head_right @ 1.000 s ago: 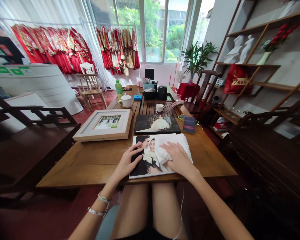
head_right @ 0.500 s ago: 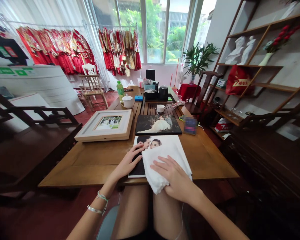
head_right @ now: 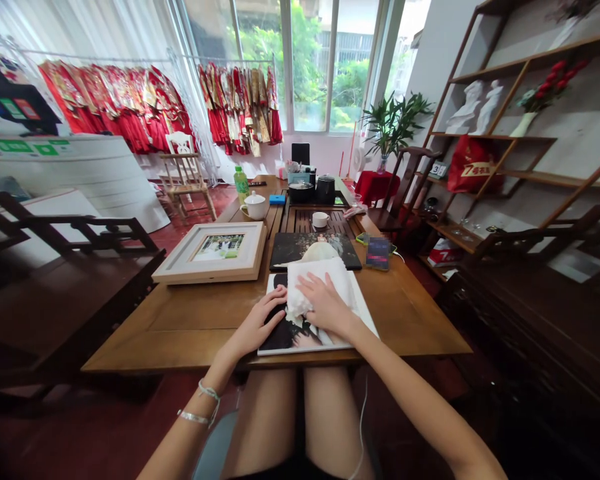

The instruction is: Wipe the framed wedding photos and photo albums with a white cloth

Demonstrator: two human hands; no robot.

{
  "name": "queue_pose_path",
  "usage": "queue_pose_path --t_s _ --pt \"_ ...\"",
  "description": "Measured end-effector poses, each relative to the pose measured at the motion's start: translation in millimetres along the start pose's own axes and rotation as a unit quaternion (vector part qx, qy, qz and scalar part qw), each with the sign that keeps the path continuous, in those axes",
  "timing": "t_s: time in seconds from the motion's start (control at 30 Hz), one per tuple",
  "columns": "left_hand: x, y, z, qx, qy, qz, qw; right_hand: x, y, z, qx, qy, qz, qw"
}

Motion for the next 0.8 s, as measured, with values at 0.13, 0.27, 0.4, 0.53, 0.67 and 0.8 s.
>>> queue_pose_path --t_s 0.13,0.27,0.4,0.53,0.67,0.8 --pt "-1 0.6 1 0.003 -0.009 -0.004 1.0 30 7 49 0.024 -0.03 0.006 0.999" --pt "-3 0.4 1 0.018 -0.031 -0.014 0.999 48 9 88 0.042 -0.07 0.0 0.997" --pt "-2 -0.2 1 0.022 -0.029 -0.014 0.999 33 7 78 0.034 -0.049 -0.023 0.998" --pt "1 0.3 2 0.021 -0.02 -0.01 1.0 -5 1 32 0.004 0.018 -0.042 0.999" --pt "2 0.9 2 0.017 -0.016 -0.01 1.0 -26 -4 -5 -0.011 0.062 -0.036 0.997" --pt "2 1.5 1 0.013 -0.018 -0.011 1.0 -8 2 3 -0.007 0.04 -0.009 0.999"
Point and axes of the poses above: each hand's wrist, its own z-axis away from the middle knuckle, its own y-axis out of the palm, x = y × z, the point moved 3 cm from there along -z, towards the middle knuckle, and after that the axes turned 11 degrees about x, right-handed, at the moved point
